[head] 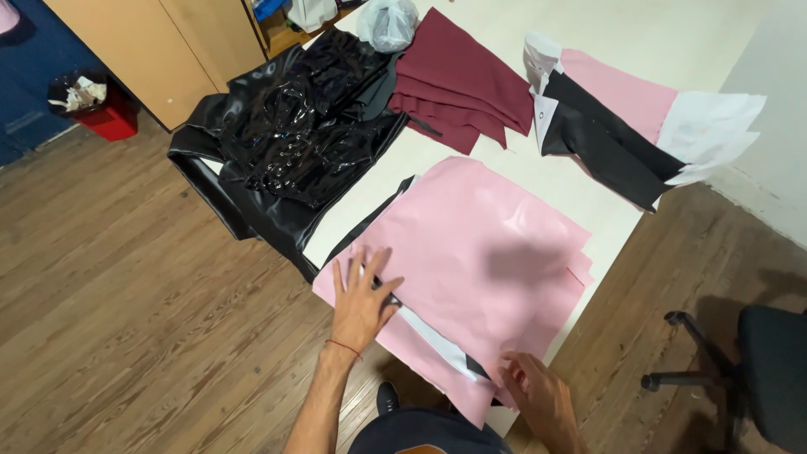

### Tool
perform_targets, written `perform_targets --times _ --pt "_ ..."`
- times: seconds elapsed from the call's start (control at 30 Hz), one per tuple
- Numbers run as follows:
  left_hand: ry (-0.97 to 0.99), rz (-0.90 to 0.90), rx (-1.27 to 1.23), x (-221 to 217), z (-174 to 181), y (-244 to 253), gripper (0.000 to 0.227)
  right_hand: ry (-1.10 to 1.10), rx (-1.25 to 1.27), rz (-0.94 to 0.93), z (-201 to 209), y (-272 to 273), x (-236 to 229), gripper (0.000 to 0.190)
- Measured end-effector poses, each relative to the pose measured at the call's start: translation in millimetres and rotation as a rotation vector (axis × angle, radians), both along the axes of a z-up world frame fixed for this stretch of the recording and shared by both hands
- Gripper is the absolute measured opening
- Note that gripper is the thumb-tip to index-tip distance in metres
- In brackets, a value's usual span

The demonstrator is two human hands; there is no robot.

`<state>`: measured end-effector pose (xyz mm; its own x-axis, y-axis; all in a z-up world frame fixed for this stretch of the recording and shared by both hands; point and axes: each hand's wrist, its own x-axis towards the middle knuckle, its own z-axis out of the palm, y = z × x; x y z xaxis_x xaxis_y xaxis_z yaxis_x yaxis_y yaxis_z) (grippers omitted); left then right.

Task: The recorder threads an industrial sewing machine and inspects leather pieces for assembly.

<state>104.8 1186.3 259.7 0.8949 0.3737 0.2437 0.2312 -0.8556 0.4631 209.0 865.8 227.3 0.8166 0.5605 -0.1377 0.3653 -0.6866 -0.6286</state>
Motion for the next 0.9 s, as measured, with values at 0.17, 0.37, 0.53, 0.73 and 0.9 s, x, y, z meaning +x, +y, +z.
perform_targets --times 0.17,0.37,0.53,0.73,0.9 --pt "-0.112 -0.073 0.223 14.2 -32.7 -5.4 0.022 0.166 -0.106 0.0 13.3 6.4 11.2 0.032" --pt "-0.266 -0.185 0.123 40.5 -5.1 -2.3 0.014 -0.108 0.303 -0.259 -56.0 -41.8 58.9 0.033" --pt "-0.504 -0.101 -0.079 68.5 27.6 7.5 0.013 0.083 1.018 -0.431 -10.7 -49.0 80.8 0.029" --pt "-0.681 0.103 -0.97 75.6 15.6 -7.2 0.019 0.106 1.002 -0.397 11.5 -40.1 85.8 0.025" --pt "-0.767 0.333 -1.775 68.8 78.2 -75.4 0.037 -0.035 1.005 -0.28 35.7 -30.1 85.4 0.027"
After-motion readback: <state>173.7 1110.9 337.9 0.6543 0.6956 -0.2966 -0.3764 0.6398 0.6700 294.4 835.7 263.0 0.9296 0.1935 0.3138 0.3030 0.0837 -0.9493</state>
